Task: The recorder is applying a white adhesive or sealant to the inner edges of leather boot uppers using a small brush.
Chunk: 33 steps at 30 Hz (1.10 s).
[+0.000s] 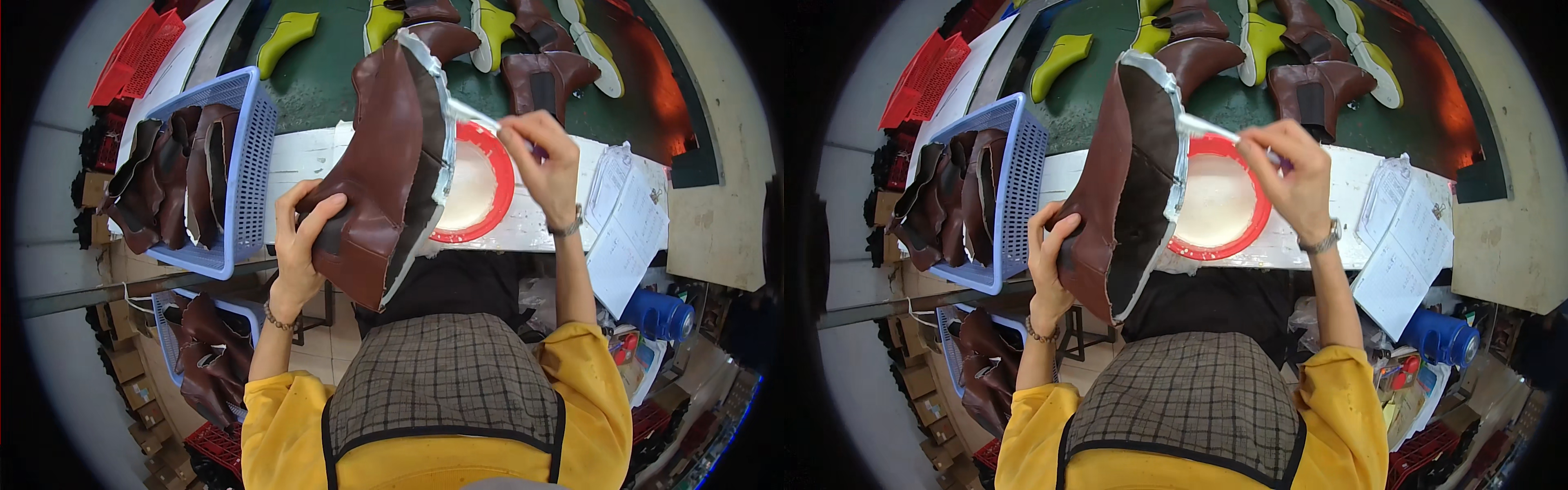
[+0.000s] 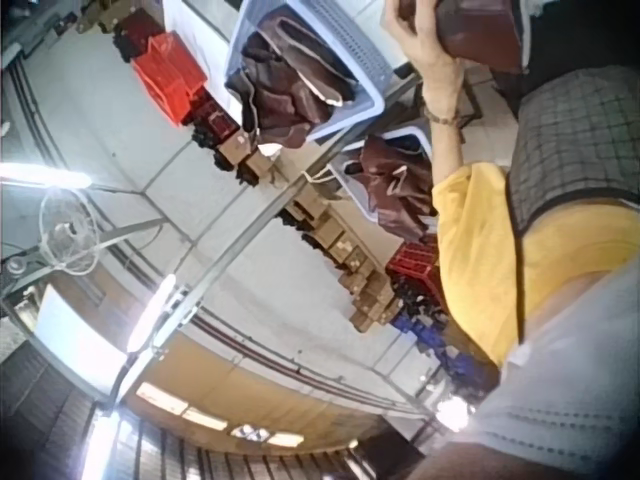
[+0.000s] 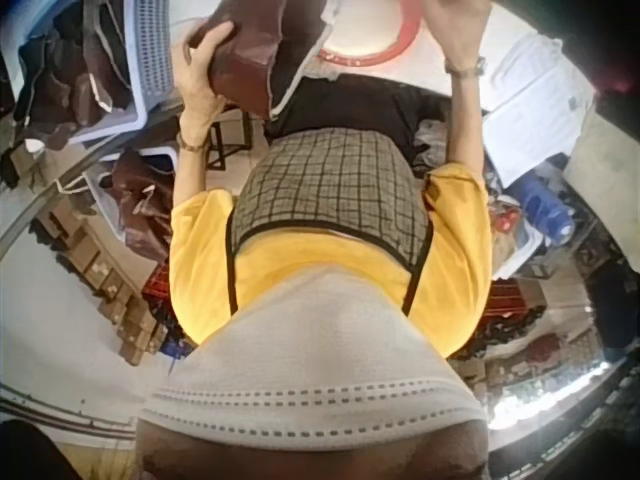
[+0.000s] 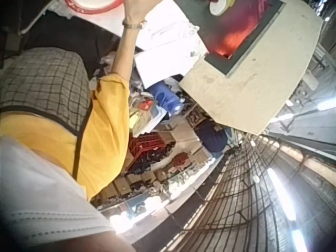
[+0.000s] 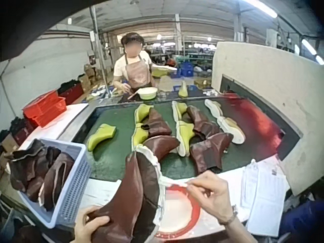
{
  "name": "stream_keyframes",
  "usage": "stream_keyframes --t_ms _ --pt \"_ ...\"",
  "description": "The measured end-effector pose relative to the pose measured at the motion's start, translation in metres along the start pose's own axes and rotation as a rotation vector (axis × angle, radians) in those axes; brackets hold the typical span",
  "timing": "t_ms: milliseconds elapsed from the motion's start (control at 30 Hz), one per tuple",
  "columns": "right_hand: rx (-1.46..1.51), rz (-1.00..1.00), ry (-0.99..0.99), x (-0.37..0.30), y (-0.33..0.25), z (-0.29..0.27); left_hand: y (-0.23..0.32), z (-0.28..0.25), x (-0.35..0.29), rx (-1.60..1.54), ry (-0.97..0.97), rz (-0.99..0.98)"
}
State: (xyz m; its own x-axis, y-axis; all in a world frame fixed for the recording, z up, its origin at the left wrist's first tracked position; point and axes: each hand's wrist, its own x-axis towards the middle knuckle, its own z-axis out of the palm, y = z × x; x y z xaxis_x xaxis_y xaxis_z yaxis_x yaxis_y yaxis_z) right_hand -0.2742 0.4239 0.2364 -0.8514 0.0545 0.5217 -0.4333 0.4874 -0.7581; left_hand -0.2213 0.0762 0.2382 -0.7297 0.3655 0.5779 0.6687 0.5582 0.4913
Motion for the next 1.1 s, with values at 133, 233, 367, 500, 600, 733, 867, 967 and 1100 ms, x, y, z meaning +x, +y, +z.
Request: stream_keyframes --t_ms 133,233,367,500,600,733,867,967,1100 --pt "0.032 -0.089 0.009 0.009 -0.003 -0.003 0.005 0.008 0.013 0.031 0.102 -0.02" --pt "0.051 -0.127 -0.007 -0.008 -0.012 -0.005 0.01 0.019 0.028 0.02 0.211 -0.079" --pt "0.099 -0.088 -0.037 -0.03 -0.024 0.002 0.009 0.031 0.04 0.09 0.291 -0.087" --pt "0.116 -0.085 -0.118 -0.044 -0.037 0.004 0.003 0.043 0.048 0.073 0.43 -0.086" --pt "0.108 -0.063 -0.171 -0.052 -0.046 0.001 -0.001 0.054 0.055 0.11 0.492 -0.064" --pt "0.166 0.055 -0.279 -0.05 -0.057 -0.003 -0.01 0.056 0.049 0.176 0.475 -0.077" --pt "-0.105 0.194 -0.255 -0.036 -0.032 -0.012 -0.023 0.031 0.028 -0.097 0.459 -0.228" --pt "-0.616 -0.044 -0.286 -0.032 0.005 0.001 -0.075 -0.001 -0.049 -0.122 0.301 -0.63" --pt "-0.811 -0.112 -0.348 -0.039 0.029 0.001 -0.054 -0.022 -0.044 -0.863 0.388 -0.863"
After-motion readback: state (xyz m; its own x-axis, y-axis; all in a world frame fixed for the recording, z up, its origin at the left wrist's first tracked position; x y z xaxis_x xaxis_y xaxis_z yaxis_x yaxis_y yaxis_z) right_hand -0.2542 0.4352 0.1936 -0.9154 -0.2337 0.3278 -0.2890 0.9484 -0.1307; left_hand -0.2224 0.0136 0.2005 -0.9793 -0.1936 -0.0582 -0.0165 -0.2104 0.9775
